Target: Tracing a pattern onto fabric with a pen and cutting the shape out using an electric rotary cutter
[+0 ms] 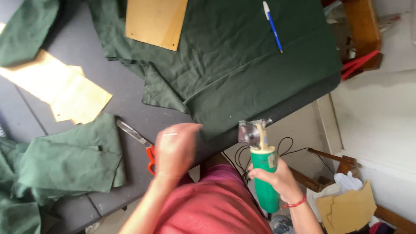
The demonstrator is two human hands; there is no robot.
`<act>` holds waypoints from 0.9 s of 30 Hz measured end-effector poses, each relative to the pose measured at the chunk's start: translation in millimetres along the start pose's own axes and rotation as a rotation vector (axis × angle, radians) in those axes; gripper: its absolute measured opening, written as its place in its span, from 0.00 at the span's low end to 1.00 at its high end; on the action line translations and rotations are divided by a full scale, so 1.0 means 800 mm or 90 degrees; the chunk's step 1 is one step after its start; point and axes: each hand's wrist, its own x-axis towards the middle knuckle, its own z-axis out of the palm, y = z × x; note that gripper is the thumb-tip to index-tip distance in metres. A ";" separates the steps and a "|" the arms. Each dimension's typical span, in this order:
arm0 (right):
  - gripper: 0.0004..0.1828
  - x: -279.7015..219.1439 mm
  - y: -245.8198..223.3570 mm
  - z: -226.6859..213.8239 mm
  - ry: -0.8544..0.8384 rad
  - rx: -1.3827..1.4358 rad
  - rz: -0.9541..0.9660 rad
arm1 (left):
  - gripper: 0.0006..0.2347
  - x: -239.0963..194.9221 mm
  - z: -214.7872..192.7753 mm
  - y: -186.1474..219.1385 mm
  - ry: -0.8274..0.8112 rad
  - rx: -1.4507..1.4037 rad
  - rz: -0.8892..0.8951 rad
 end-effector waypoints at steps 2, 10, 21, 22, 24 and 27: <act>0.13 -0.002 -0.006 -0.003 0.089 0.044 0.088 | 0.18 0.009 0.049 0.017 -0.071 -0.038 0.043; 0.28 0.011 -0.039 0.022 0.211 -0.080 0.076 | 0.25 0.007 0.181 0.032 -0.099 0.184 0.154; 0.31 0.013 -0.073 0.028 0.228 -0.145 0.096 | 0.25 0.006 0.175 0.028 -0.087 0.206 0.189; 0.31 0.017 -0.073 0.027 0.229 -0.148 0.093 | 0.25 0.008 0.174 0.027 -0.092 0.205 0.188; 0.32 0.021 -0.076 0.026 0.226 -0.161 0.093 | 0.25 0.008 0.173 0.027 -0.084 0.201 0.186; 0.32 0.024 -0.081 0.018 0.215 -0.177 0.083 | 0.26 0.005 0.174 0.026 -0.076 0.196 0.184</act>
